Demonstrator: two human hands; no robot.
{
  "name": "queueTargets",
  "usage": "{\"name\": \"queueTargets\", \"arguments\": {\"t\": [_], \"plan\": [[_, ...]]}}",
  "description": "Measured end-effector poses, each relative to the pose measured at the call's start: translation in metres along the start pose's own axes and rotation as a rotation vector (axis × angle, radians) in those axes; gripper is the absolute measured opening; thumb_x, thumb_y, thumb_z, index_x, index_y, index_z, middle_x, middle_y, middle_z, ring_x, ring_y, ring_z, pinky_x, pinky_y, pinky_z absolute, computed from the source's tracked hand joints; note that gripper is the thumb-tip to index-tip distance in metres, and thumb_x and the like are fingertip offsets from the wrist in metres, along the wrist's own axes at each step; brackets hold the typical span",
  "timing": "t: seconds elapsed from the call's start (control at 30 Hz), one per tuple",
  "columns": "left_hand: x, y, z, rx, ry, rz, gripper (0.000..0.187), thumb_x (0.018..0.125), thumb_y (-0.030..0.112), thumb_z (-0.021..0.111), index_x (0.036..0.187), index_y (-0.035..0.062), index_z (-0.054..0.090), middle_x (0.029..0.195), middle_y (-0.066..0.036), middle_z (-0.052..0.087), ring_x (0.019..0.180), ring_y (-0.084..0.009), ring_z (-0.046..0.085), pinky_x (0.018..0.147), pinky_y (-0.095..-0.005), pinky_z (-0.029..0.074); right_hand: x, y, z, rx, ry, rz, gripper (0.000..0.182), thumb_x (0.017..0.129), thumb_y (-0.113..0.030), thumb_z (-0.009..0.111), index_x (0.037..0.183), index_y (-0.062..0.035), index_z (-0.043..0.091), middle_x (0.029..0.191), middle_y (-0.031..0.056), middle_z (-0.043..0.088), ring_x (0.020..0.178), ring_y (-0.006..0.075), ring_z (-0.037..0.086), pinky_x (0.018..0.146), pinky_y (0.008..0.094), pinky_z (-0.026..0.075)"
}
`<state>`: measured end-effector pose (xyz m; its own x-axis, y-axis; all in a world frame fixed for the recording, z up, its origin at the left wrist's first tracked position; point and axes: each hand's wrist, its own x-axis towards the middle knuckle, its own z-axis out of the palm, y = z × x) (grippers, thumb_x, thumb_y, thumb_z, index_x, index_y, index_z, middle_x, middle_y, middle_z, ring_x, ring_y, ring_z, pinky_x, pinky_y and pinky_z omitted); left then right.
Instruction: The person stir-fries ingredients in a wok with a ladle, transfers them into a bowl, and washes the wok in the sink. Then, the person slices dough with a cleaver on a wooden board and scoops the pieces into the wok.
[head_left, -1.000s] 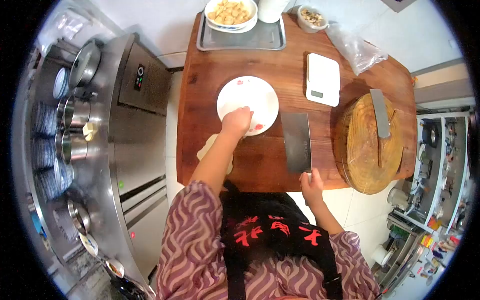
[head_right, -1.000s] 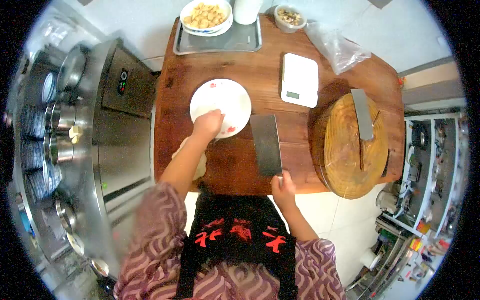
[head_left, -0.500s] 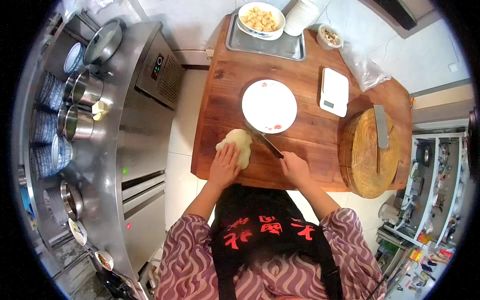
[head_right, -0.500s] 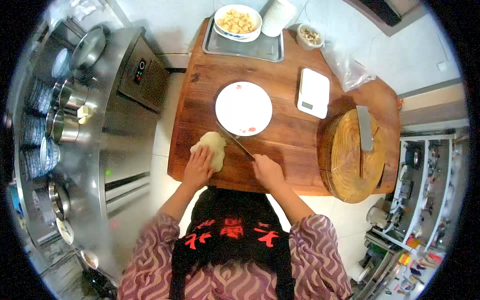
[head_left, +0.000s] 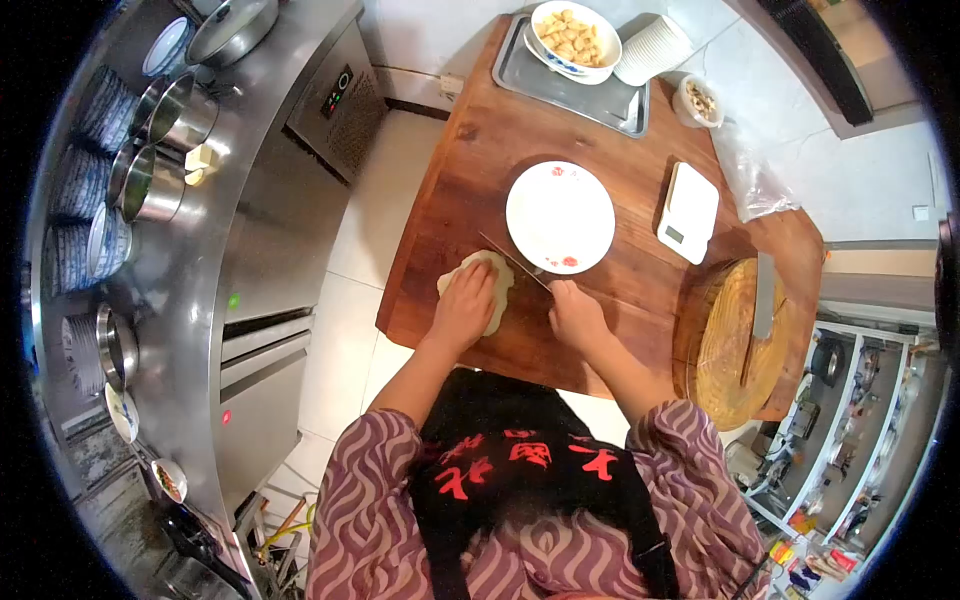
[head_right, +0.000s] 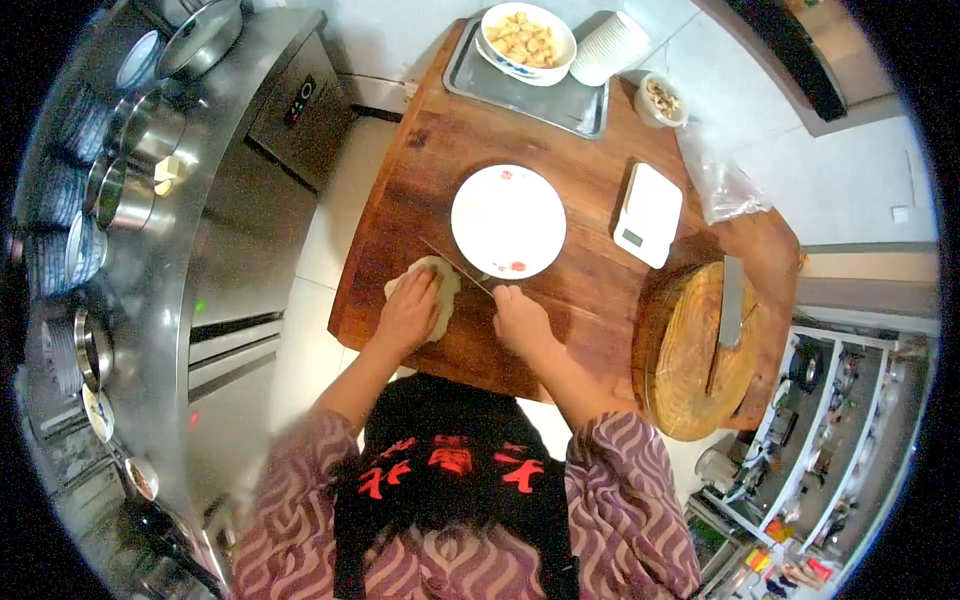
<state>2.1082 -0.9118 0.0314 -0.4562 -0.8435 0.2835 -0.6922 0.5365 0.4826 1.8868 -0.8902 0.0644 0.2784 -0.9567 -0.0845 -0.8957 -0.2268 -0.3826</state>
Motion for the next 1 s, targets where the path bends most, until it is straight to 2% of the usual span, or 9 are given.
{"name": "queueTargets", "arguments": {"t": [0.1, 0.2, 0.3, 0.4, 0.5, 0.6, 0.8, 0.9, 1.0], "plan": [[0.005, 0.003, 0.005, -0.008, 0.009, -0.057, 0.037, 0.075, 0.009, 0.058, 0.110, -0.0017, 0.053, 0.114, -0.015, 0.051, 0.107, -0.0312, 0.048, 0.093, -0.0387, 0.040, 0.008, 0.007, -0.001, 0.007, -0.047, -0.024, 0.021, 0.079, -0.006, 0.050, 0.100, -0.0031, 0.048, 0.083, 0.0171, 0.054, 0.072, 0.0363, 0.056, 0.061, 0.0445, 0.046], [0.005, 0.003, 0.011, 0.027, 0.057, -0.092, 0.032, 0.074, 0.009, 0.057, 0.104, -0.0014, 0.056, 0.109, -0.014, 0.053, 0.104, -0.0303, 0.050, 0.090, -0.0368, 0.042, 0.011, 0.003, -0.011, -0.060, -0.005, -0.108, 0.017, 0.081, -0.007, 0.047, 0.098, -0.0062, 0.046, 0.080, 0.0133, 0.054, 0.071, 0.0309, 0.060, 0.057, 0.0416, 0.050], [0.006, 0.005, 0.011, 0.054, 0.041, -0.125, 0.029, 0.075, 0.009, 0.056, 0.101, -0.0012, 0.058, 0.107, -0.014, 0.055, 0.103, -0.0300, 0.050, 0.090, -0.0368, 0.043, 0.019, -0.012, -0.025, -0.121, -0.067, -0.151, 0.013, 0.082, -0.007, 0.046, 0.095, -0.0062, 0.046, 0.081, 0.0124, 0.054, 0.071, 0.0296, 0.062, 0.056, 0.0404, 0.051], [0.002, 0.006, 0.014, 0.101, -0.059, -0.173, 0.030, 0.075, 0.009, 0.056, 0.103, -0.0008, 0.057, 0.109, -0.014, 0.055, 0.104, -0.0295, 0.050, 0.090, -0.0365, 0.043, 0.031, -0.026, -0.022, -0.187, -0.212, -0.124, 0.011, 0.082, -0.008, 0.047, 0.092, -0.0060, 0.045, 0.081, 0.0121, 0.055, 0.070, 0.0299, 0.062, 0.057, 0.0412, 0.051], [-0.001, 0.005, 0.014, 0.117, -0.058, -0.169, 0.030, 0.076, 0.009, 0.055, 0.104, -0.0010, 0.057, 0.109, -0.014, 0.054, 0.104, -0.0292, 0.050, 0.091, -0.0365, 0.043, 0.034, -0.009, 0.000, -0.101, -0.148, -0.156, 0.009, 0.081, -0.007, 0.047, 0.089, -0.0038, 0.045, 0.081, 0.0156, 0.056, 0.066, 0.0351, 0.059, 0.055, 0.0435, 0.049], [-0.002, 0.007, 0.012, 0.111, 0.076, -0.106, 0.030, 0.076, 0.009, 0.055, 0.104, -0.0012, 0.057, 0.109, -0.014, 0.055, 0.104, -0.0296, 0.051, 0.090, -0.0366, 0.043, 0.036, 0.005, 0.007, -0.049, -0.148, -0.122, 0.009, 0.081, -0.007, 0.047, 0.089, -0.0037, 0.044, 0.080, 0.0163, 0.055, 0.067, 0.0355, 0.059, 0.056, 0.0442, 0.049], [-0.007, 0.005, 0.018, 0.112, 0.071, -0.153, 0.031, 0.077, 0.009, 0.054, 0.106, -0.0005, 0.057, 0.110, -0.014, 0.054, 0.106, -0.0299, 0.050, 0.090, -0.0372, 0.044, 0.031, -0.017, -0.024, -0.100, -0.164, -0.197, 0.012, 0.082, -0.006, 0.045, 0.094, -0.0051, 0.045, 0.085, 0.0145, 0.055, 0.070, 0.0328, 0.062, 0.058, 0.0422, 0.051], [-0.010, 0.006, 0.016, 0.095, -0.082, -0.209, 0.029, 0.077, 0.009, 0.054, 0.104, -0.0003, 0.057, 0.109, -0.014, 0.055, 0.106, -0.0299, 0.051, 0.089, -0.0370, 0.045, 0.032, -0.024, -0.009, -0.143, -0.229, -0.146, 0.012, 0.083, -0.006, 0.044, 0.094, -0.0050, 0.044, 0.085, 0.0147, 0.055, 0.071, 0.0329, 0.061, 0.058, 0.0419, 0.051], [-0.012, 0.003, 0.019, 0.100, 0.032, -0.177, 0.026, 0.077, 0.009, 0.053, 0.102, -0.0001, 0.058, 0.108, -0.014, 0.055, 0.105, -0.0297, 0.051, 0.088, -0.0366, 0.045, 0.038, -0.011, 0.001, -0.084, -0.190, -0.160, 0.010, 0.082, -0.005, 0.045, 0.092, -0.0039, 0.043, 0.083, 0.0171, 0.055, 0.070, 0.0346, 0.060, 0.057, 0.0432, 0.049]]}}
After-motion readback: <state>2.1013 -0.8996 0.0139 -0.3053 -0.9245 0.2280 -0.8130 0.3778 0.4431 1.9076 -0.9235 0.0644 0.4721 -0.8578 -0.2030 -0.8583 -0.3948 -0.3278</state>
